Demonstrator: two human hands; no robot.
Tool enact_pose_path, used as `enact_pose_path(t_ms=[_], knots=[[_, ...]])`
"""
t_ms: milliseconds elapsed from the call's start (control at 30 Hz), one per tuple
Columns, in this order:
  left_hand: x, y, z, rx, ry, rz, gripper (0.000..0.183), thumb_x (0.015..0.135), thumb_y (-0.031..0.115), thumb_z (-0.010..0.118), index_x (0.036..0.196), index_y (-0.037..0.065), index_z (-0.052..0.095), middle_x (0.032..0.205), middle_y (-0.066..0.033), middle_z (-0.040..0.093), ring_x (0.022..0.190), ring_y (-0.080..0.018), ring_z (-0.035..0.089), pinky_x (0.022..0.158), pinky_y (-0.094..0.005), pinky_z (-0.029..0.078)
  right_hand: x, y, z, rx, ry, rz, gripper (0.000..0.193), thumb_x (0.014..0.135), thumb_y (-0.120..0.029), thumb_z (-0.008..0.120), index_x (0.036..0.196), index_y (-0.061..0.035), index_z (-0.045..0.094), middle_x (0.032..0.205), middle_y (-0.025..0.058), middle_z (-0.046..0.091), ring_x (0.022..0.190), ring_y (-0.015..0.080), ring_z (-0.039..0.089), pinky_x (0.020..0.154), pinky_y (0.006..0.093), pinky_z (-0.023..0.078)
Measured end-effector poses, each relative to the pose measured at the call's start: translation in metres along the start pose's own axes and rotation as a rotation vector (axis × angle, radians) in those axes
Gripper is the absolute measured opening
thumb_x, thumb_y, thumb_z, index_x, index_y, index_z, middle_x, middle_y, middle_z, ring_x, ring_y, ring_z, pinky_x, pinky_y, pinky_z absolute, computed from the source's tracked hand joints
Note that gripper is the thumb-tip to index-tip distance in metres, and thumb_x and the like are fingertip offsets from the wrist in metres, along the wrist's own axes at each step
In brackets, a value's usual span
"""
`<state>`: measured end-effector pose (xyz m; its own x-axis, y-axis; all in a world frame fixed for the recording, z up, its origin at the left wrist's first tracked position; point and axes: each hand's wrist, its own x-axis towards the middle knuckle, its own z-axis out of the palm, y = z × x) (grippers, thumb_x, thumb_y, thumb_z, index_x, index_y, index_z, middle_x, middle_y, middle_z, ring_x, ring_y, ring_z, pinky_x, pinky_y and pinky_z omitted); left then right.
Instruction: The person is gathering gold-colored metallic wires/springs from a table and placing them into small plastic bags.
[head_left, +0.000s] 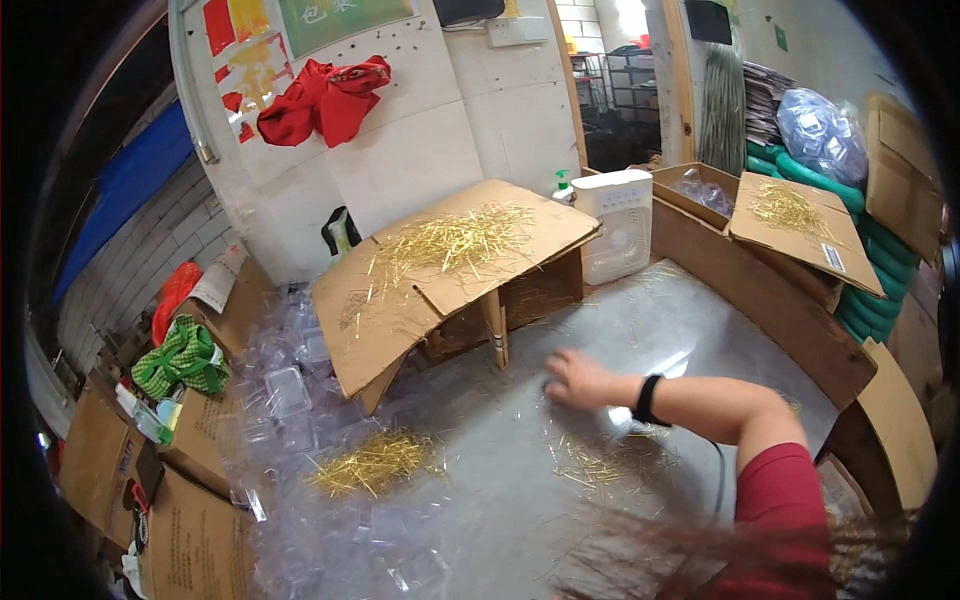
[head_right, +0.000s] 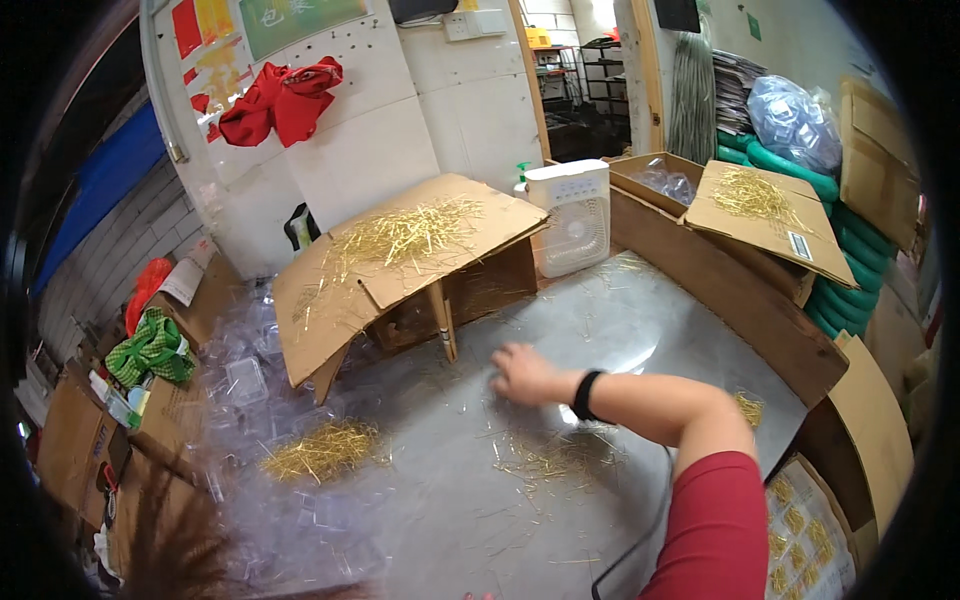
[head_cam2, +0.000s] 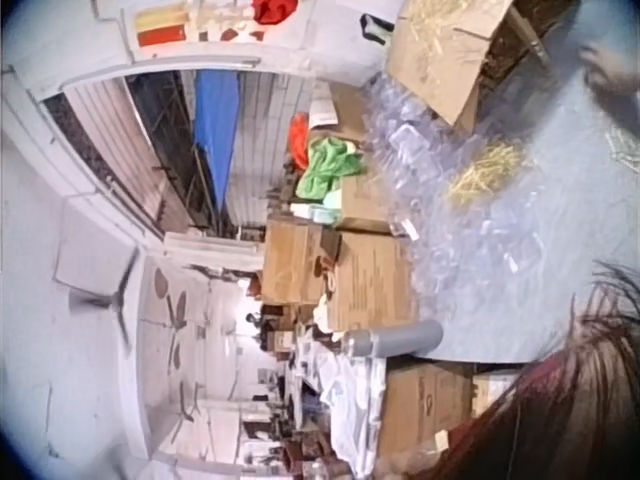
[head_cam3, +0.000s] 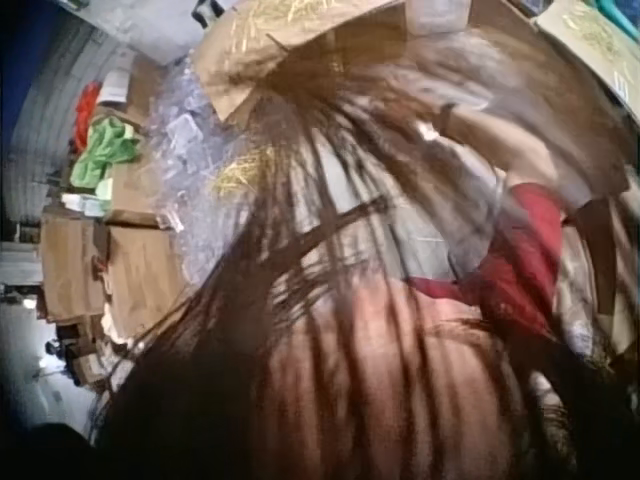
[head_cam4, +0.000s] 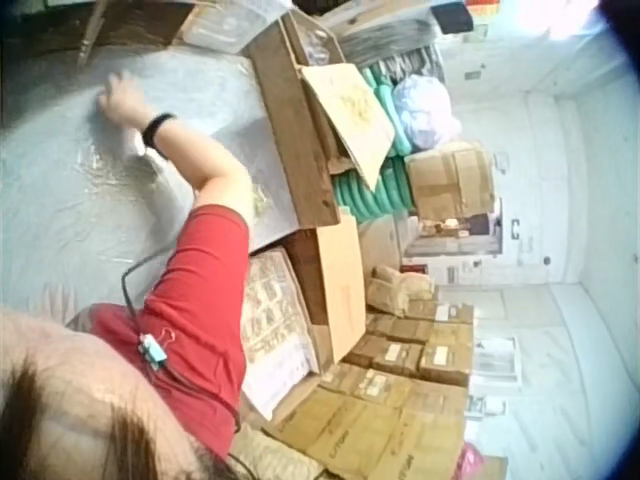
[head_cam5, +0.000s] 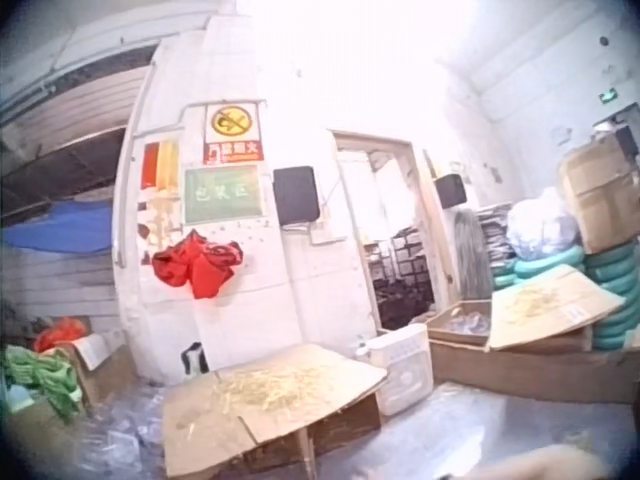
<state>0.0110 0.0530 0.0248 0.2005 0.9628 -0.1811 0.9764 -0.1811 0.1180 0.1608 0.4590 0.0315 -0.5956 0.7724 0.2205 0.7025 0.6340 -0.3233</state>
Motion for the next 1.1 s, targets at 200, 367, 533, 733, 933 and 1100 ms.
enact_pose_path(t_ms=[200,367,533,733,933,1100], knots=[[0.001,-0.001,0.003,0.001,0.018,-0.005,0.088,0.081,0.059,0.06,0.148,0.005,0.041,0.156,-0.0182,0.032,0.145,-0.0402,0.028,0.111,-0.0737,0.015,0.097,0.033,-0.005,-0.039,-0.338,0.394,0.089,0.093,-0.062,0.051,0.16,-0.0116,0.022,0.166,0.017,0.016,0.152,0.0444,0.012,0.123,0.0526,0.012],[-0.006,-0.003,0.004,-0.014,0.027,-0.029,0.089,0.08,0.06,0.061,0.147,0.006,0.042,0.156,-0.0181,0.033,0.145,-0.0402,0.029,0.11,-0.074,0.015,0.06,-0.029,0.024,-0.132,-0.437,0.244,0.087,0.097,-0.067,0.036,0.161,-0.0137,0.015,0.168,0.0161,0.006,0.152,0.046,0.0,0.118,0.0679,0.003],[-0.01,0.0,0.006,-0.042,0.021,-0.042,0.089,0.079,0.061,0.063,0.147,0.006,0.044,0.155,-0.0181,0.035,0.144,-0.0403,0.03,0.11,-0.0744,0.016,-0.033,-0.109,0.015,-0.241,-0.648,-0.134,0.088,0.096,-0.069,0.039,0.16,-0.012,0.019,0.166,0.0205,0.009,0.151,0.0495,0.005,0.117,0.0672,0.009],[-0.02,0.004,0.007,-0.056,0.037,-0.042,0.09,0.079,0.063,0.064,0.146,0.006,0.046,0.154,-0.0181,0.036,0.143,-0.0403,0.031,0.109,-0.0747,0.016,0.024,-0.119,0.023,-0.083,-0.041,-0.307,0.037,0.094,-0.035,0.06,0.114,-0.0032,0.062,0.113,0.0206,0.061,0.106,0.0381,0.058,0.094,0.045,0.049],[-0.029,0.011,0.007,-0.044,0.054,0.004,0.091,0.078,0.064,0.066,0.145,0.006,0.047,0.153,-0.018,0.038,0.142,-0.0404,0.032,0.109,-0.0751,0.017,0.086,-0.089,0.063,-0.141,-0.33,0.034,0.076,0.097,-0.053,0.048,0.157,-0.0119,0.027,0.163,0.0137,0.026,0.151,0.0399,0.021,0.12,0.0555,0.022],[-0.036,0.007,0.006,-0.032,0.079,0.023,0.091,0.077,0.065,0.067,0.144,0.006,0.049,0.152,-0.018,0.039,0.142,-0.0404,0.033,0.108,-0.0754,0.017,0.001,-0.152,0.049,-0.212,-0.53,-0.162,0.084,0.097,-0.069,0.034,0.16,-0.0156,0.019,0.168,0.0087,0.012,0.153,0.0418,0.007,0.115,0.0716,0.011]])
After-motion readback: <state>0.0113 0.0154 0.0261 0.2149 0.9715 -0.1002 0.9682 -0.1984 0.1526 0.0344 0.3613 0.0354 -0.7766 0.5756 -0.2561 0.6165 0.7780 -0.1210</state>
